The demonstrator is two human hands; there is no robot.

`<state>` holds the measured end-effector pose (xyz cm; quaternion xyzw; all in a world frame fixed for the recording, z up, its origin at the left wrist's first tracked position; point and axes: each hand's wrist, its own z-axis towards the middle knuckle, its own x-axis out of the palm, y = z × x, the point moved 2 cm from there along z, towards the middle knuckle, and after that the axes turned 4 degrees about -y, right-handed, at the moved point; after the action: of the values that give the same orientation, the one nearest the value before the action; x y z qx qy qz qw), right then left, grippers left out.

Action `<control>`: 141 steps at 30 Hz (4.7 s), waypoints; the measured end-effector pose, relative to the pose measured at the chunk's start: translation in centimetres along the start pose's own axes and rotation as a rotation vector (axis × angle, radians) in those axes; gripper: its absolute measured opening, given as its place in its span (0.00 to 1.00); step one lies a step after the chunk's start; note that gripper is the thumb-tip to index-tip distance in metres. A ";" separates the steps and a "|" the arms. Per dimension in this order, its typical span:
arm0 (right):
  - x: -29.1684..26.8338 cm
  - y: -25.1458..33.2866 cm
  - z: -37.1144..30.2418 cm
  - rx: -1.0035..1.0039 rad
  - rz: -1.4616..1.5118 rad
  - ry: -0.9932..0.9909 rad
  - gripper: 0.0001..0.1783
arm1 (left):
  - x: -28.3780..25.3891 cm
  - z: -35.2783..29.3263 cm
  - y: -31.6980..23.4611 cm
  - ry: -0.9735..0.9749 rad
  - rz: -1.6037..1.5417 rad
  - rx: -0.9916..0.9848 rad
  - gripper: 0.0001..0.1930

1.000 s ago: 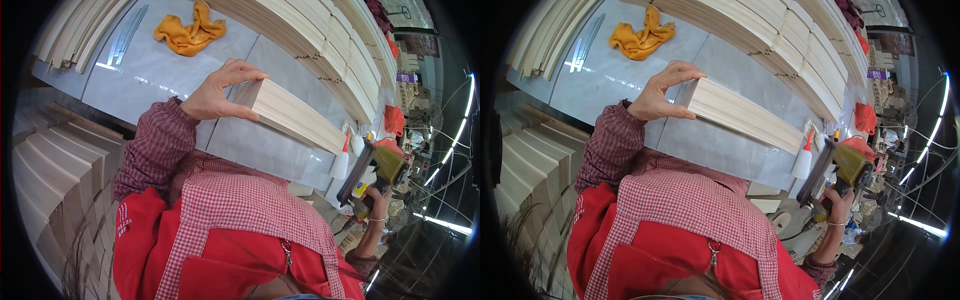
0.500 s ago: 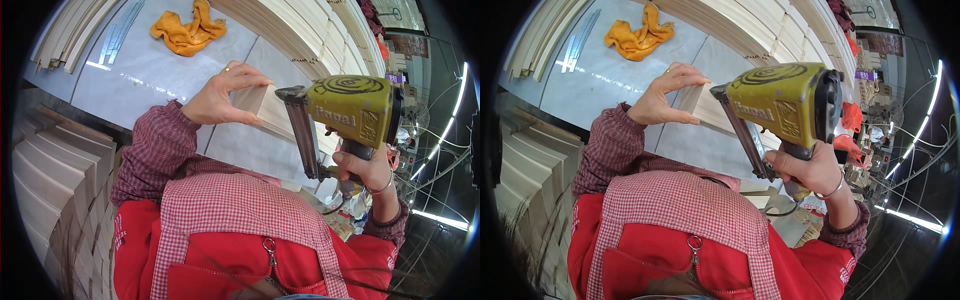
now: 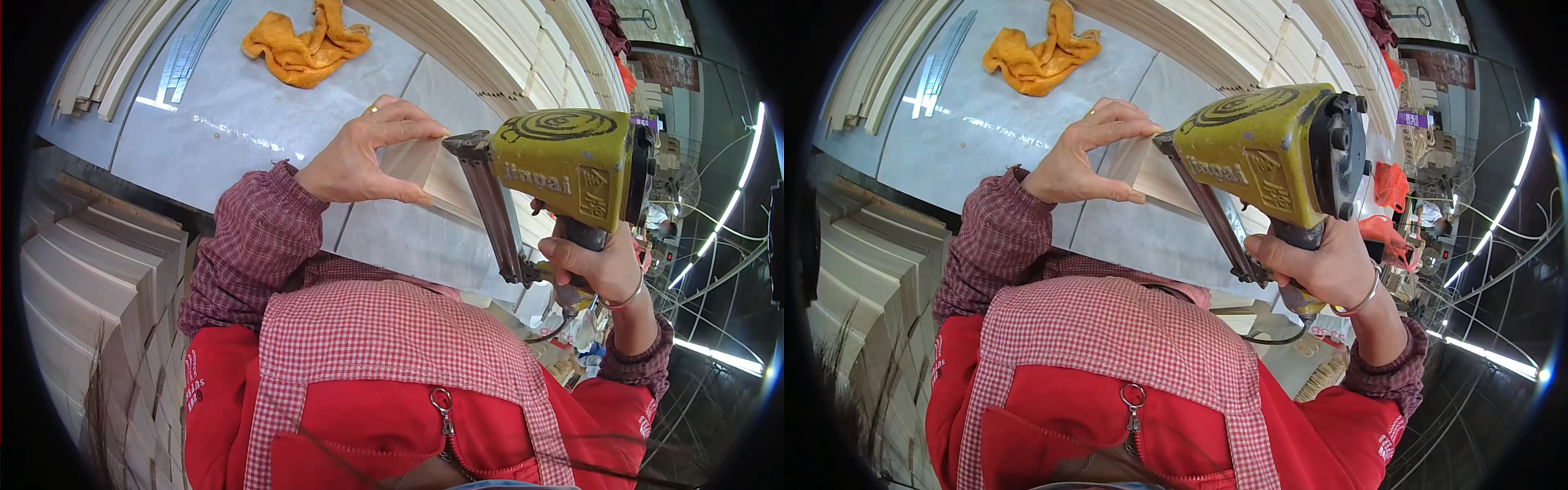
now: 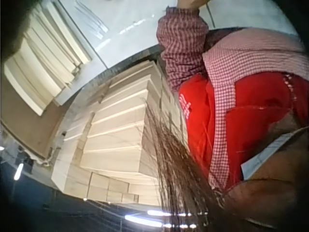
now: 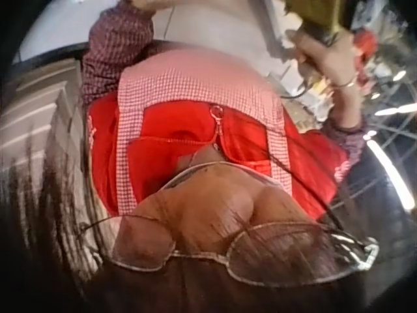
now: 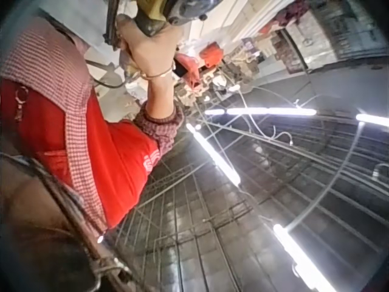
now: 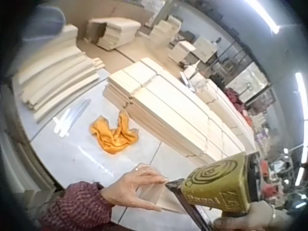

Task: Assemble small wooden boxes using glue and a pneumatic nail gun.

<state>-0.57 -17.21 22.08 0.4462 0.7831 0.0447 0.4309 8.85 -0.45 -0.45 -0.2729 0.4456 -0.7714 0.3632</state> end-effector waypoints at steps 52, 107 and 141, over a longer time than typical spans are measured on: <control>-7.2 -38.6 -7.9 0.445 0.118 -0.887 0.12 | 1.1 4.4 0.3 -0.202 0.199 -0.771 0.25; 3.9 -13.9 7.5 -0.399 1.028 -0.369 0.32 | -0.5 -8.4 -3.6 -0.459 0.621 -0.198 0.08; 0.5 -10.7 12.3 -0.487 0.988 -0.536 0.30 | -0.4 -7.9 -4.0 -0.402 0.666 -0.212 0.10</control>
<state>1.08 -27.10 9.20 0.6409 0.3154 0.3030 0.6308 1.95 5.09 -0.51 -0.2949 0.5068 -0.4928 0.6430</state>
